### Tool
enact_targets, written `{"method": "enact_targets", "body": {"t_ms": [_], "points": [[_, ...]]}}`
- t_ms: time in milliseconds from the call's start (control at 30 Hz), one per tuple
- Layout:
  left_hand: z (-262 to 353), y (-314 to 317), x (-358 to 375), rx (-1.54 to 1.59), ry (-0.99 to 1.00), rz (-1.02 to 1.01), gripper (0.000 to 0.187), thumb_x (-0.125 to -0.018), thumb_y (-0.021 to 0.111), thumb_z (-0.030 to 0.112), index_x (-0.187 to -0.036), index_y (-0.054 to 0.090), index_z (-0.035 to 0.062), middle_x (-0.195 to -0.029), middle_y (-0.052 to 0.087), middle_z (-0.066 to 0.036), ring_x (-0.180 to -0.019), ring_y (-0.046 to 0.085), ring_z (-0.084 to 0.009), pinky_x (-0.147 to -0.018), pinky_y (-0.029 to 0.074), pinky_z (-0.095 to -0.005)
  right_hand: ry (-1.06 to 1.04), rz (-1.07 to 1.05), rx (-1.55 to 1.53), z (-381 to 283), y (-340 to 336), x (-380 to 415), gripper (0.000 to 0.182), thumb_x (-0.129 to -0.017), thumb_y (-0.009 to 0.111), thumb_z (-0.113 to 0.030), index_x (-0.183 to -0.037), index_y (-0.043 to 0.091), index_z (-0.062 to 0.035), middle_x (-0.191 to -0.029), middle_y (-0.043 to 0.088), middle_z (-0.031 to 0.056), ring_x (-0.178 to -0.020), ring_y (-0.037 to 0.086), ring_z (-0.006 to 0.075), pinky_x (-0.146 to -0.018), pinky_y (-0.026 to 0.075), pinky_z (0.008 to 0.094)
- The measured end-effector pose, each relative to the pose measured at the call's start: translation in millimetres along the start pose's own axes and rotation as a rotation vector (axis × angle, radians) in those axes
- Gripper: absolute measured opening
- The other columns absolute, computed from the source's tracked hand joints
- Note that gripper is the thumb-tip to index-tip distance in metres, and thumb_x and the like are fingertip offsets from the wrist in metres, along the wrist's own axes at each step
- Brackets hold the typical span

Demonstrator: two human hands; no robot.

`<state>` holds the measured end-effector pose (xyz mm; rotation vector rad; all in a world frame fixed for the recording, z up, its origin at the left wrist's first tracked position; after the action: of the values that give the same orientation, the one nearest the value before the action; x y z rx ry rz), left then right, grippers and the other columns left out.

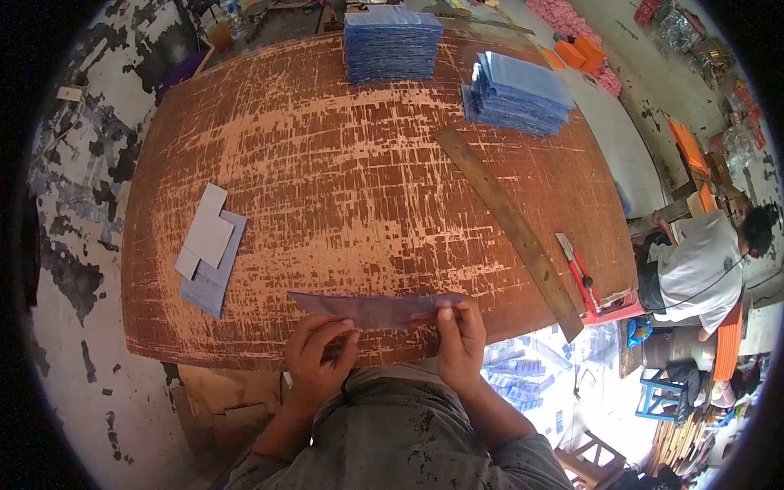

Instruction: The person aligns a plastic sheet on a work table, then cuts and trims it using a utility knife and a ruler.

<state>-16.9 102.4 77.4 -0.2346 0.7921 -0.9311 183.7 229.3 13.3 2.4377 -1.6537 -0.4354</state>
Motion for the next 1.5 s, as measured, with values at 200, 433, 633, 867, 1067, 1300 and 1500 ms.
{"method": "enact_targets", "body": {"t_ms": [200,433,633,867,1067,1300,1500], "points": [[-7,-7,5,-0.013,-0.006,0.091,0.032,-0.087,0.085,0.005,-0.115,0.071,0.0017,-0.105,0.072,-0.017,-0.087,0.073,-0.0340,-0.072,0.060,-0.0416,-0.072,-0.092,0.010,-16,18,-8,0.016,-0.117,0.042,-0.007,-0.129,0.050,-0.0016,-0.126,0.067,0.0211,-0.119,0.072,0.0368,-0.107,0.057,0.0501],[-20,-9,12,0.101,-0.066,0.141,0.043,-0.087,0.084,0.003,-0.125,0.063,0.0002,-0.108,0.071,-0.019,-0.094,0.073,-0.0341,-0.079,0.060,-0.0413,0.022,-0.083,-0.032,-9,17,-10,0.019,-0.117,0.040,-0.008,-0.132,0.050,-0.0020,-0.134,0.063,0.0239,-0.130,0.067,0.0407,-0.114,0.053,0.0545],[-17,-21,13,0.015,-0.096,0.222,0.065,-0.088,0.082,0.003,-0.145,0.052,-0.0006,-0.132,0.064,-0.022,-0.117,0.065,-0.0313,-0.088,0.059,-0.0415,0.022,-0.041,-0.024,-4,10,-10,0.019,-0.116,0.040,-0.006,-0.131,0.050,-0.0013,-0.137,0.062,0.0240,-0.135,0.063,0.0398,-0.119,0.049,0.0537],[-8,-9,1,-0.045,-0.001,0.049,0.083,-0.093,0.076,0.008,-0.164,0.035,-0.0060,-0.152,0.058,-0.030,-0.138,0.061,-0.0418,-0.110,0.053,-0.0513,-0.137,-0.088,0.174,-19,14,-11,0.026,-0.113,0.044,-0.012,-0.136,0.049,-0.0006,-0.149,0.056,0.0251,-0.147,0.053,0.0377,-0.127,0.038,0.0528],[-11,-1,6,0.020,0.029,-0.004,0.083,-0.097,0.074,0.011,-0.166,0.032,-0.0071,-0.151,0.059,-0.032,-0.137,0.062,-0.0455,-0.113,0.051,-0.0525,-0.199,-0.112,0.244,-31,25,-8,0.061,-0.113,0.045,-0.018,-0.167,0.028,0.0036,-0.167,0.041,0.0272,-0.157,0.039,0.0365,-0.131,0.025,0.0507],[-7,-2,6,-0.015,0.064,-0.007,0.087,-0.094,0.076,0.011,-0.165,0.032,-0.0103,-0.152,0.058,-0.035,-0.134,0.065,-0.0483,-0.108,0.055,-0.0518,-0.203,-0.144,0.261,-30,29,-9,0.074,-0.109,0.047,-0.017,-0.172,0.015,0.0043,-0.175,0.027,0.0276,-0.165,0.024,0.0378,-0.134,0.013,0.0507],[-4,-2,3,-0.002,0.071,-0.008,0.089,-0.092,0.076,0.010,-0.165,0.031,-0.0098,-0.151,0.057,-0.038,-0.134,0.065,-0.0497,-0.108,0.055,-0.0521,-0.236,-0.188,0.330,-32,32,-10,0.069,-0.110,0.047,-0.025,-0.169,0.022,0.0023,-0.174,0.028,0.0298,-0.165,0.025,0.0388,-0.134,0.016,0.0494]]}}
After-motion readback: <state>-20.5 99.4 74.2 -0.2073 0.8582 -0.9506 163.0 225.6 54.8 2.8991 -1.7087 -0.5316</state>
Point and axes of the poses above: each hand's wrist, its own x-axis away from the middle knuckle, its own y-axis out of the palm, z = x × y, the point moved 10 cm from there along -x, towards the middle knuckle
